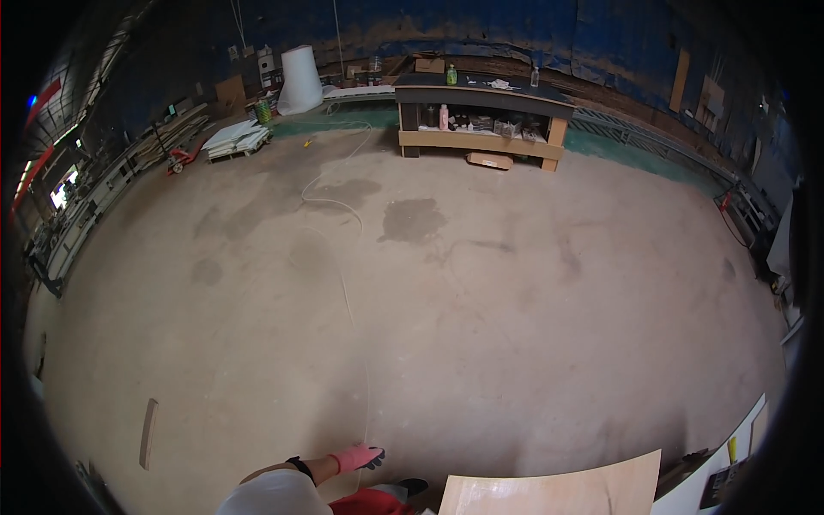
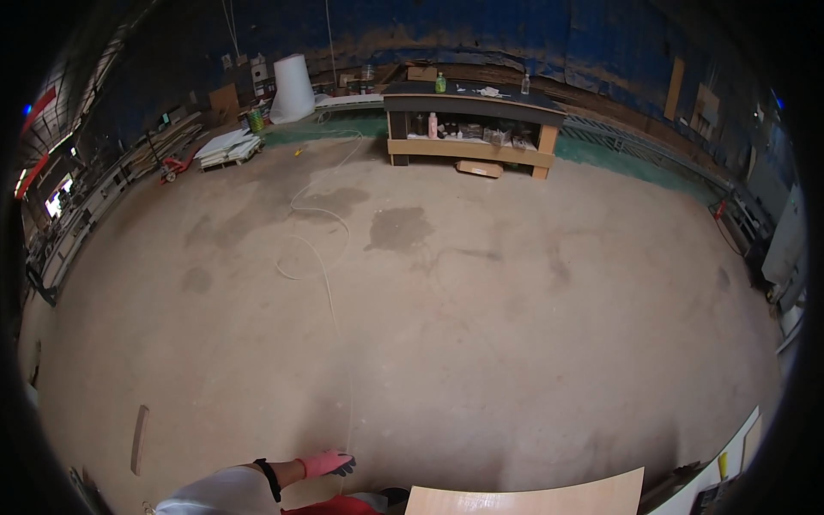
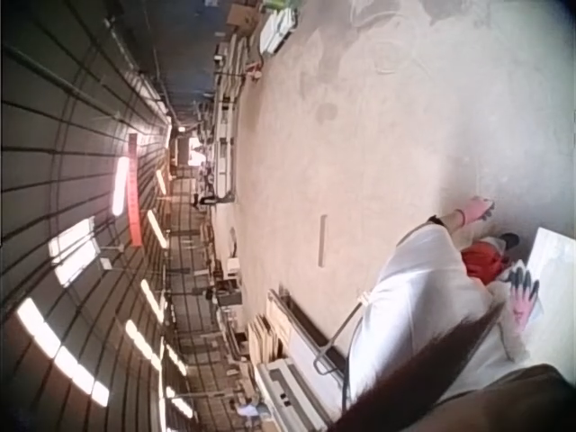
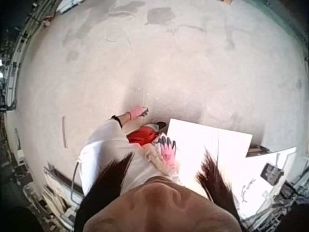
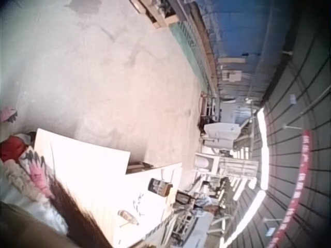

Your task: Wiping a wooden panel, moving it, selecting small metal bracket accessories from a box, and prepping the panel pieces.

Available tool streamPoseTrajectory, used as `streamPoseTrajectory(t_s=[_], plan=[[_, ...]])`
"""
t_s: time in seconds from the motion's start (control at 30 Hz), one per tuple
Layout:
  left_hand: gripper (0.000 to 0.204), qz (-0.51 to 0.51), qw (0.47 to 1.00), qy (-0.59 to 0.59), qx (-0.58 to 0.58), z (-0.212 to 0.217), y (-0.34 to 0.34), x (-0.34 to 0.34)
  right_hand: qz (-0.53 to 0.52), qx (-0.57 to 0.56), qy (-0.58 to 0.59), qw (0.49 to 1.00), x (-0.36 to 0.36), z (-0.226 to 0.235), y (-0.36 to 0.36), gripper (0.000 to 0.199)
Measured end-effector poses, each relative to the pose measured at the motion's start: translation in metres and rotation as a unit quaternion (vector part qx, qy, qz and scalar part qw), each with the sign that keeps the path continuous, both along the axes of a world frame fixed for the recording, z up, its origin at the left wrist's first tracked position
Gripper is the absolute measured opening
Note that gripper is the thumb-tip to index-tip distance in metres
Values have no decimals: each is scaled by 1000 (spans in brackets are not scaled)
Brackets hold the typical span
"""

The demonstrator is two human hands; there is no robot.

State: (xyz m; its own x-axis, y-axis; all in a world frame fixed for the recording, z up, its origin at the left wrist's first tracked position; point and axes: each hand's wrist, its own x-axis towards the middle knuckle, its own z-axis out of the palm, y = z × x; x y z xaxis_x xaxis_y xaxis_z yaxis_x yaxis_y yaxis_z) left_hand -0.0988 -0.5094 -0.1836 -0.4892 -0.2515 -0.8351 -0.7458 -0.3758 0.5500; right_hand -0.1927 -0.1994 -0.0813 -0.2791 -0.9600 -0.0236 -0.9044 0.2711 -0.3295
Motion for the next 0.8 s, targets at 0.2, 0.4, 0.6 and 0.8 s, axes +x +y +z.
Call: streamPoseTrajectory(t_s=[0.2, 0.4, 0.6, 0.8], plan=[[40, -103, 982, 140, -72, 27, 10, -32, -49, -23, -33, 998, -62, 33, -98, 60], [41, -106, 977, 182, -31, 45, 26, -96, -66, -67, -28, 995, -38, 21, -81, 57], [37, -263, 925, 275, -17, 59, 53, -146, -120, 45, -55, 990, 41, 25, 22, 59], [43, -215, 926, 306, 49, 34, 30, -137, -286, 69, -132, 946, 93, 56, 73, 72]])
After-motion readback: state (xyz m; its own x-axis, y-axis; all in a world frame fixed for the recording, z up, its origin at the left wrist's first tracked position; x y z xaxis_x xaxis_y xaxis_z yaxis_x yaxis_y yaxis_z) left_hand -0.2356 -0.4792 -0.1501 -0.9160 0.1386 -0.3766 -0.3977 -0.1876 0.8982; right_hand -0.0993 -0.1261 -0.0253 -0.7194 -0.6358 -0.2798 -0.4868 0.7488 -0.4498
